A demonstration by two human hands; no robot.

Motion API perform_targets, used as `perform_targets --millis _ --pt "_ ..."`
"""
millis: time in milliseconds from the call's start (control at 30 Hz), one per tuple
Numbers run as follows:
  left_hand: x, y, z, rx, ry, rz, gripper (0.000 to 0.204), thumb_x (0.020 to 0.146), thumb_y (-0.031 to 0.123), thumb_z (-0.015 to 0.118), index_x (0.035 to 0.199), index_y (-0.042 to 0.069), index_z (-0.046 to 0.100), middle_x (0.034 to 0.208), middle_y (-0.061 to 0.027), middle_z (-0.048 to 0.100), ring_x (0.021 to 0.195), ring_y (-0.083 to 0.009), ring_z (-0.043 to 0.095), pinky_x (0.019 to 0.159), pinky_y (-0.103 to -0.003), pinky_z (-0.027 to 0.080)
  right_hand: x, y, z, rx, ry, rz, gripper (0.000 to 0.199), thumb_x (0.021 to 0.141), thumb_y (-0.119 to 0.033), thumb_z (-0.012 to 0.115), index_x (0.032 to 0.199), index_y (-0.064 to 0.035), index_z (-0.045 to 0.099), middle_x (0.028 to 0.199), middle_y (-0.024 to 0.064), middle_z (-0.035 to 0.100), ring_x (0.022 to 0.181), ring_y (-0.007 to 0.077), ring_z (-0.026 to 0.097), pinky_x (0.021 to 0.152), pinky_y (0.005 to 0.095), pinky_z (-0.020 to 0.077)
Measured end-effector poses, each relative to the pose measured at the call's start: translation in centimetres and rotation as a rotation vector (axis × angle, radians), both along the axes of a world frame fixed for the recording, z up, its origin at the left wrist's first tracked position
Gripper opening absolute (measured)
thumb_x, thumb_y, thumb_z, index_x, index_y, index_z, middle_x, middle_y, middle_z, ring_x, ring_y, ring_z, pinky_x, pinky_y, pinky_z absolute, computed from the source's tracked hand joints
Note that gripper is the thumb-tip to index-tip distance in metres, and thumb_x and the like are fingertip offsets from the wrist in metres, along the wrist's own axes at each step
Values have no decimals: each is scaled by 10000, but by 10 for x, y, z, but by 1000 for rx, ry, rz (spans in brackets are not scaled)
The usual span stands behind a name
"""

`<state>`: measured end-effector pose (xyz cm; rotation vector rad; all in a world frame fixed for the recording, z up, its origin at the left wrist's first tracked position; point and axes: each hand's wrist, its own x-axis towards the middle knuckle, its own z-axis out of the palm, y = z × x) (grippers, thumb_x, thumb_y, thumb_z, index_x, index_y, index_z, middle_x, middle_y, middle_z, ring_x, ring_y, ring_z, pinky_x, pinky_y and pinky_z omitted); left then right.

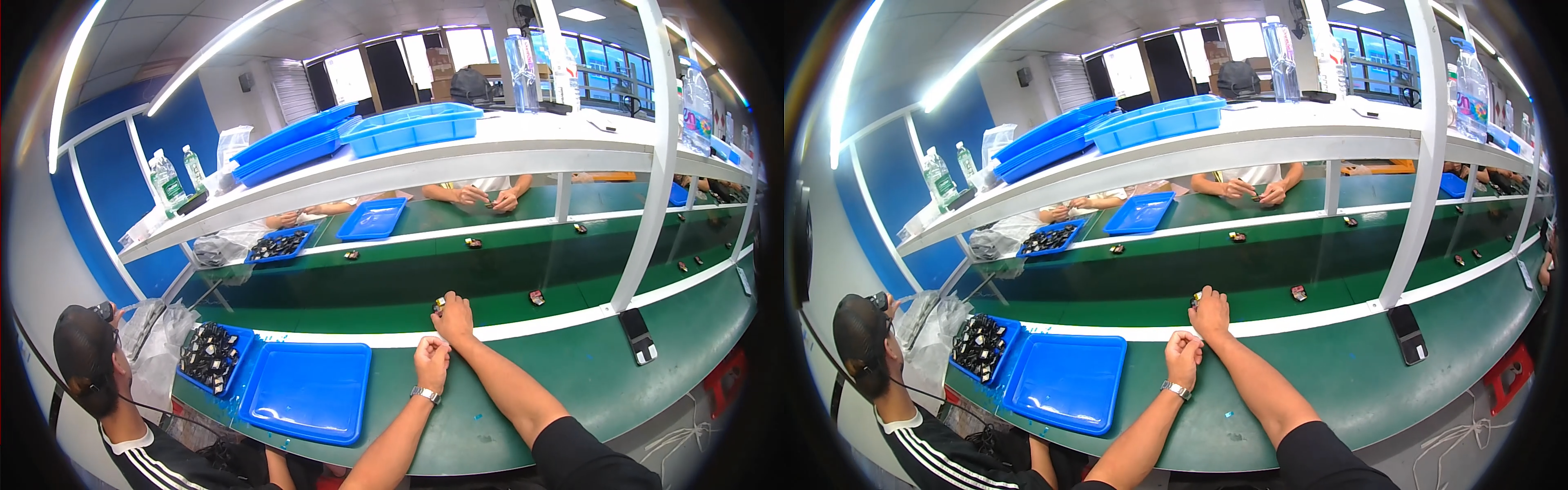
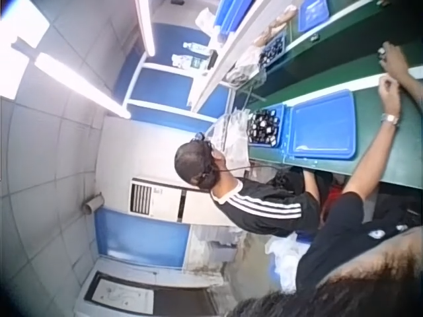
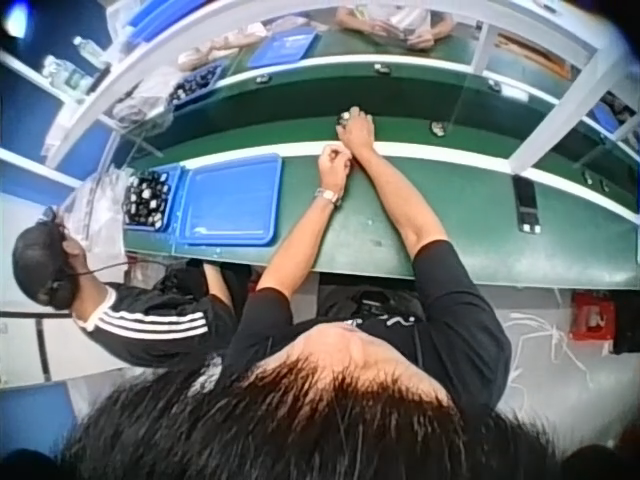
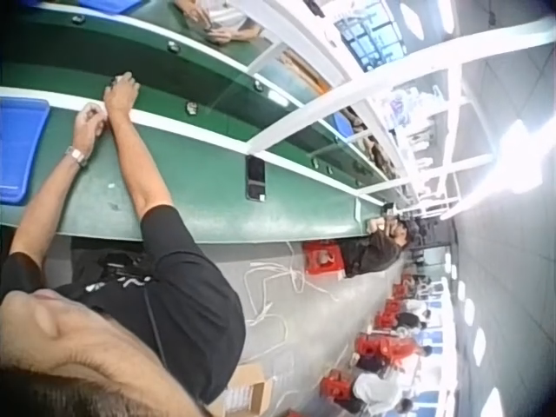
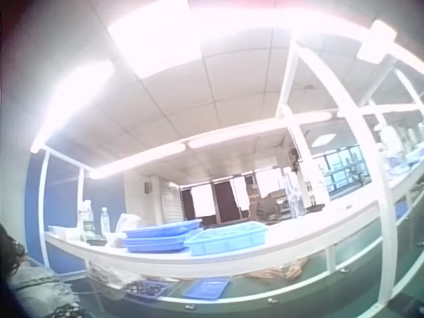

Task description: Assembling small mechanical or electrical components at a manufacturing workstation.

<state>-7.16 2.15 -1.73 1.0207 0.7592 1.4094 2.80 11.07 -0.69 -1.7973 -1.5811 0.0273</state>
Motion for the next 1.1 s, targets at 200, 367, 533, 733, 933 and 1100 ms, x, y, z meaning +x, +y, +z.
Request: perform_targets --millis 200,367,533,733,933,1100 --pt "-5 2 -1 -7 37 -23 83 885 -3 598 898 53 538 775 -70 629 564 -77 521 463 -196 408 64 -67 1 5 453 426 586 748 -128 763 1258 -11 497 1073 133 675 1027 238 638 860 383 508" --pt "-5 -2 8 -14 202 -113 58 936 89 583 955 36 571 829 -97 659 595 -92 549 488 -211 445 108 -151 25 -38 404 509 567 773 -76 733 1292 -44 507 1187 80 641 1105 228 596 932 357 479" --pt "0 -13 24 -91 333 -362 311 1030 261 494 1117 -21 590 877 -98 665 668 -111 595 547 -231 480 122 -163 47 88 267 689 538 764 29 685 1273 -40 526 1204 127 610 1142 312 548 1002 401 444" --pt "-9 -12 28 -165 355 -734 415 1033 330 481 1215 -31 574 983 -105 660 749 -163 641 620 -277 526 108 -174 48 5 248 818 516 802 40 637 1289 -74 513 1214 124 573 1171 317 527 1012 408 445" --pt "-7 -17 31 -183 179 -720 384 1004 236 553 1294 -14 528 1068 -102 658 876 -187 672 724 -303 561 98 -174 44 184 159 784 479 797 6 657 1255 -78 544 1182 116 584 1122 317 552 961 403 477" --pt "-6 -21 34 -198 102 -698 421 996 97 527 1396 15 428 1127 -124 650 994 -205 667 875 -346 580 87 -174 43 365 6 515 265 764 -71 734 1026 -85 695 1089 88 609 1000 269 596 809 373 525"
